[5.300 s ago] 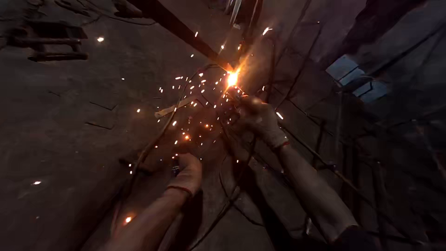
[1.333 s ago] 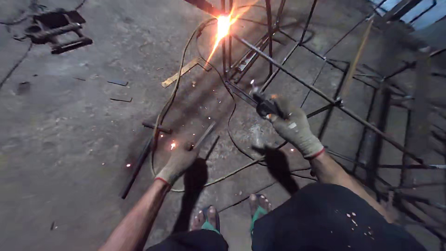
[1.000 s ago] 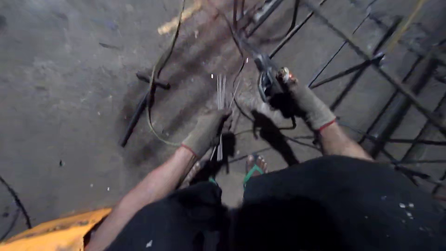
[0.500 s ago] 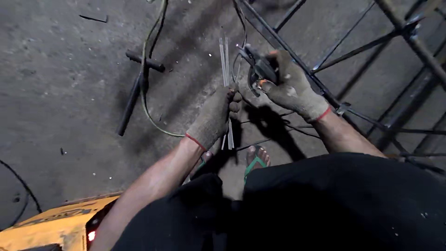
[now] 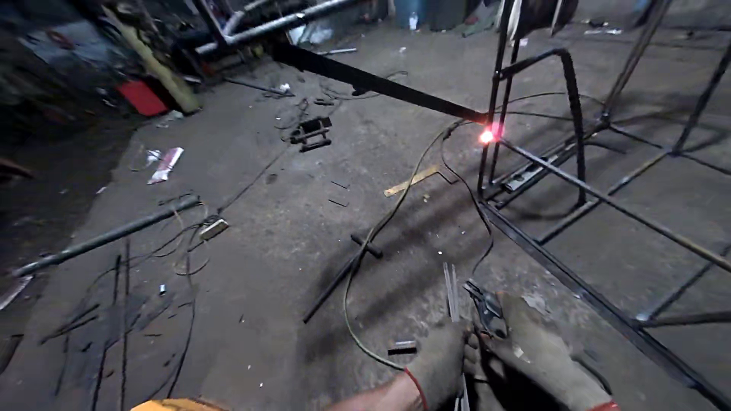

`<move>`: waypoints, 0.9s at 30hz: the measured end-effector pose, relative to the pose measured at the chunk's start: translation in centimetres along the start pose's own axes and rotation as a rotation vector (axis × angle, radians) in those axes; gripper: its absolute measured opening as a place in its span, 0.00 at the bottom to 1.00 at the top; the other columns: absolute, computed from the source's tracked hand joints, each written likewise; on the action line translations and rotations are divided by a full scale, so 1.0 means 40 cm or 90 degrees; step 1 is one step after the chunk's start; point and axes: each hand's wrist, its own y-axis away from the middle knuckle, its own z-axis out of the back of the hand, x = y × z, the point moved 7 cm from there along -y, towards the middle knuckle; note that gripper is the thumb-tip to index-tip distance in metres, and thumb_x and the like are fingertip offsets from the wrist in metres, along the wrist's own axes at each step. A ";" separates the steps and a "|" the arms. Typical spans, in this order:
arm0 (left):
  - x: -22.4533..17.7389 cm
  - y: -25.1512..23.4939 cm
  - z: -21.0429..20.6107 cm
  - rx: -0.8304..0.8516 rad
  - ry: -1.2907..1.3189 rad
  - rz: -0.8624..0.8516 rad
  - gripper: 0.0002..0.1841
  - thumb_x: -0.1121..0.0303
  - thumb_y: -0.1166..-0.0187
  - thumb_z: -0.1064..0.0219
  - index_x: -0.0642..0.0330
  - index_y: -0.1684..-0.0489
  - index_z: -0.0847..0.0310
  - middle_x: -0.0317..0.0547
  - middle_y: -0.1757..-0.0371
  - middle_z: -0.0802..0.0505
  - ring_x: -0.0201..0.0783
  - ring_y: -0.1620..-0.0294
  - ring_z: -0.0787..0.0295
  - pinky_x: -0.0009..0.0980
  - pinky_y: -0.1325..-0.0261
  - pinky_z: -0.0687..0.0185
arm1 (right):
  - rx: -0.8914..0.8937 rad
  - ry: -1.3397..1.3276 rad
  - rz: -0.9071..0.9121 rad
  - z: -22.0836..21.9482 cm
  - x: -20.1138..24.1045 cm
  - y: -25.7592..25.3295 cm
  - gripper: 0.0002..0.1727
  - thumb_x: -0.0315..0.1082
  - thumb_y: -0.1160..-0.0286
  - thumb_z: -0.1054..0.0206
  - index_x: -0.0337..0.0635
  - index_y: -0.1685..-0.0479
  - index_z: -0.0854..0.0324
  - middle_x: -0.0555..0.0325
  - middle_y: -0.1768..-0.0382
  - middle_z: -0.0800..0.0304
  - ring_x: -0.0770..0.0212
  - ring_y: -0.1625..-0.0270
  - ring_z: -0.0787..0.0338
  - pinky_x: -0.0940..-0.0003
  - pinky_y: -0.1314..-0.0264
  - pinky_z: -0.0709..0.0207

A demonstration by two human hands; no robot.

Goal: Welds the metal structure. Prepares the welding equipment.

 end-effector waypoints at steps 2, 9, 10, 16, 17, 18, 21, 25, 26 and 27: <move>0.009 0.007 -0.002 0.002 -0.001 0.005 0.11 0.60 0.08 0.47 0.54 0.55 0.25 0.35 0.75 0.20 0.28 0.83 0.28 0.22 0.81 0.31 | -0.011 0.037 -0.025 -0.002 0.005 -0.010 0.56 0.53 0.44 0.19 0.43 0.10 0.42 0.34 0.20 0.30 0.30 0.21 0.27 0.27 0.24 0.34; -0.062 0.005 -0.001 -0.001 0.091 -0.051 0.16 0.56 0.06 0.52 0.54 0.60 0.26 0.35 0.76 0.22 0.28 0.85 0.30 0.22 0.82 0.31 | -0.014 -0.008 -0.064 0.044 -0.041 -0.057 0.48 0.54 0.36 0.24 0.42 0.13 0.37 0.36 0.23 0.24 0.33 0.23 0.23 0.30 0.24 0.32; -0.096 0.011 0.003 -0.005 0.088 -0.073 0.15 0.56 0.06 0.52 0.54 0.59 0.26 0.35 0.76 0.22 0.28 0.85 0.30 0.23 0.83 0.31 | -0.021 -0.015 -0.075 0.052 -0.059 -0.067 0.48 0.55 0.35 0.25 0.44 0.14 0.36 0.37 0.24 0.23 0.35 0.23 0.23 0.30 0.23 0.31; -0.225 -0.003 0.097 -0.071 -0.320 -0.339 0.11 0.67 0.13 0.37 0.67 0.45 0.19 0.42 0.71 0.11 0.30 0.78 0.18 0.26 0.75 0.19 | -0.109 -0.164 -0.020 0.144 -0.097 -0.077 0.33 0.35 0.34 0.23 0.38 0.25 0.24 0.32 0.39 0.15 0.33 0.38 0.14 0.29 0.36 0.25; -0.219 -0.008 0.115 -0.050 -0.402 -0.364 0.12 0.64 0.14 0.35 0.62 0.42 0.19 0.41 0.70 0.10 0.30 0.78 0.18 0.27 0.75 0.19 | -0.131 -0.168 0.015 0.146 -0.106 -0.078 0.35 0.35 0.37 0.23 0.41 0.24 0.24 0.35 0.39 0.14 0.35 0.39 0.13 0.29 0.38 0.23; -0.212 -0.004 0.130 -0.032 -0.463 -0.374 0.14 0.60 0.14 0.34 0.57 0.38 0.19 0.39 0.70 0.11 0.29 0.80 0.20 0.26 0.78 0.22 | -0.148 -0.164 0.053 0.151 -0.101 -0.071 0.37 0.35 0.40 0.24 0.44 0.23 0.24 0.38 0.39 0.13 0.38 0.41 0.12 0.31 0.40 0.21; -0.208 0.030 0.161 -0.015 -0.552 -0.384 0.11 0.57 0.14 0.35 0.50 0.42 0.19 0.38 0.75 0.14 0.30 0.87 0.26 0.24 0.87 0.30 | -0.179 -0.144 0.146 0.169 -0.068 -0.050 0.39 0.38 0.47 0.28 0.46 0.23 0.24 0.47 0.44 0.11 0.48 0.48 0.11 0.39 0.49 0.18; -0.235 0.039 0.160 -0.025 -0.553 -0.470 0.06 0.61 0.16 0.34 0.52 0.55 0.18 0.35 0.80 0.15 0.29 0.89 0.27 0.23 0.89 0.32 | -0.221 -0.126 0.232 0.181 -0.055 -0.035 0.38 0.38 0.49 0.29 0.42 0.27 0.23 0.50 0.49 0.09 0.54 0.52 0.10 0.47 0.51 0.16; -0.234 0.044 0.164 -0.022 -0.552 -0.476 0.06 0.61 0.16 0.34 0.51 0.57 0.19 0.35 0.81 0.17 0.29 0.90 0.29 0.23 0.90 0.34 | -0.217 -0.124 0.236 0.180 -0.056 -0.035 0.38 0.38 0.48 0.28 0.42 0.26 0.23 0.50 0.48 0.10 0.54 0.51 0.10 0.48 0.50 0.16; -0.236 0.043 0.164 -0.015 -0.547 -0.482 0.06 0.61 0.17 0.33 0.51 0.58 0.19 0.35 0.80 0.17 0.29 0.90 0.28 0.23 0.89 0.34 | -0.210 -0.124 0.236 0.175 -0.056 -0.032 0.38 0.38 0.48 0.28 0.42 0.26 0.24 0.50 0.47 0.10 0.55 0.50 0.10 0.48 0.49 0.16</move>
